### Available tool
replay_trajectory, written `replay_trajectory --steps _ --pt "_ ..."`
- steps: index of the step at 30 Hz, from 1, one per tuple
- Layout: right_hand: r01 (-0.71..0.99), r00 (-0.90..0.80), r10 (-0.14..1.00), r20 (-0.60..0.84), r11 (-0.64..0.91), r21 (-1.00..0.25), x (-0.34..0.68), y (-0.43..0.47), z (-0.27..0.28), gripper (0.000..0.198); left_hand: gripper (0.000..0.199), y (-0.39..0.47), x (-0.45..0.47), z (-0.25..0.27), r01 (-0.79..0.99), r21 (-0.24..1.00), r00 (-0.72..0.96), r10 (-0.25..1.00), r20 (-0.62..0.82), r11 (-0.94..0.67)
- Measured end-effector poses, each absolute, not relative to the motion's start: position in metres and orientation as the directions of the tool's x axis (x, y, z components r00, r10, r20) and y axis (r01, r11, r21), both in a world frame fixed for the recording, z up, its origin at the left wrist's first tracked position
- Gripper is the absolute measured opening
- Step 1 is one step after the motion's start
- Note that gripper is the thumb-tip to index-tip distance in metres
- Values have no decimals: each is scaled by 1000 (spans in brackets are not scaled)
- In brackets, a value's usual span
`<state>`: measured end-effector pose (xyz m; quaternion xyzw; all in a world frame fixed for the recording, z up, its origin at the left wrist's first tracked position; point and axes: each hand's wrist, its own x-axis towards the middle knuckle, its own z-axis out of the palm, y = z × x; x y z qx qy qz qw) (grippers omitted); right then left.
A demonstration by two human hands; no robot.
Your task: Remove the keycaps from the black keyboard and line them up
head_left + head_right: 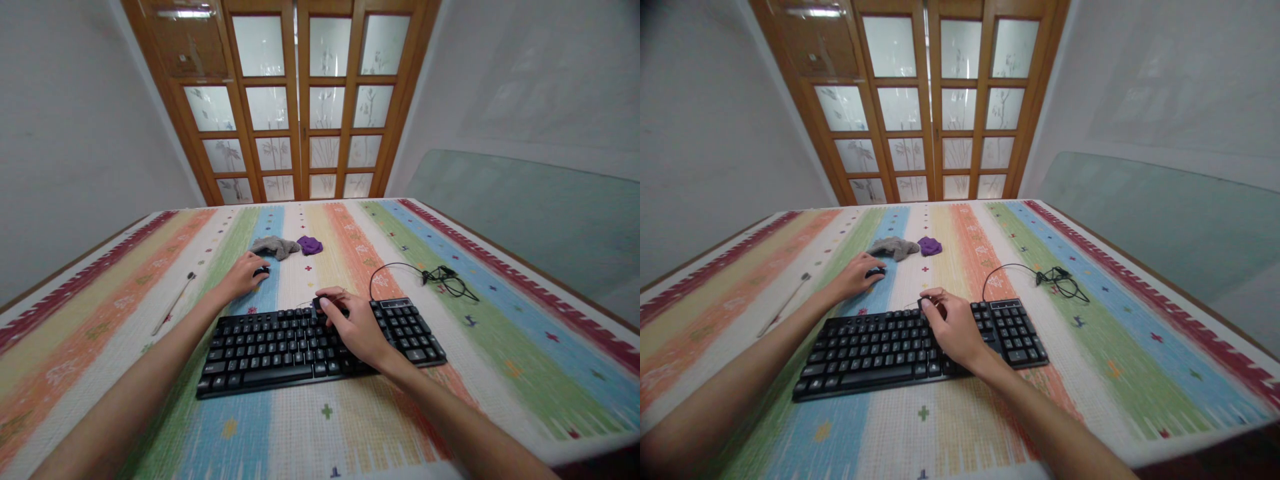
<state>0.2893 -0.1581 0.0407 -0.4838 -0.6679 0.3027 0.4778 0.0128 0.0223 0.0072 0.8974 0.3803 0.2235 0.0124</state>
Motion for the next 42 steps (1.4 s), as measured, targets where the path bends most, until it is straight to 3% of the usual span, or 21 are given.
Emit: replay_trajectory --steps 10,27,38,42 --pt "357 -80 936 343 348 -867 289 -158 41 22 16 21 16 6 664 243 598 697 396 -707" --pt "355 -103 940 325 340 -870 289 -158 39 24 19 8 12 18 696 200 569 699 434 -690" --pt "422 -174 936 306 352 -835 289 -157 46 17 27 -99 26 39 686 304 571 748 337 -661" --pt "428 -197 924 327 381 -820 285 -152 50 16 37 -144 37 33 707 288 565 761 318 -646"
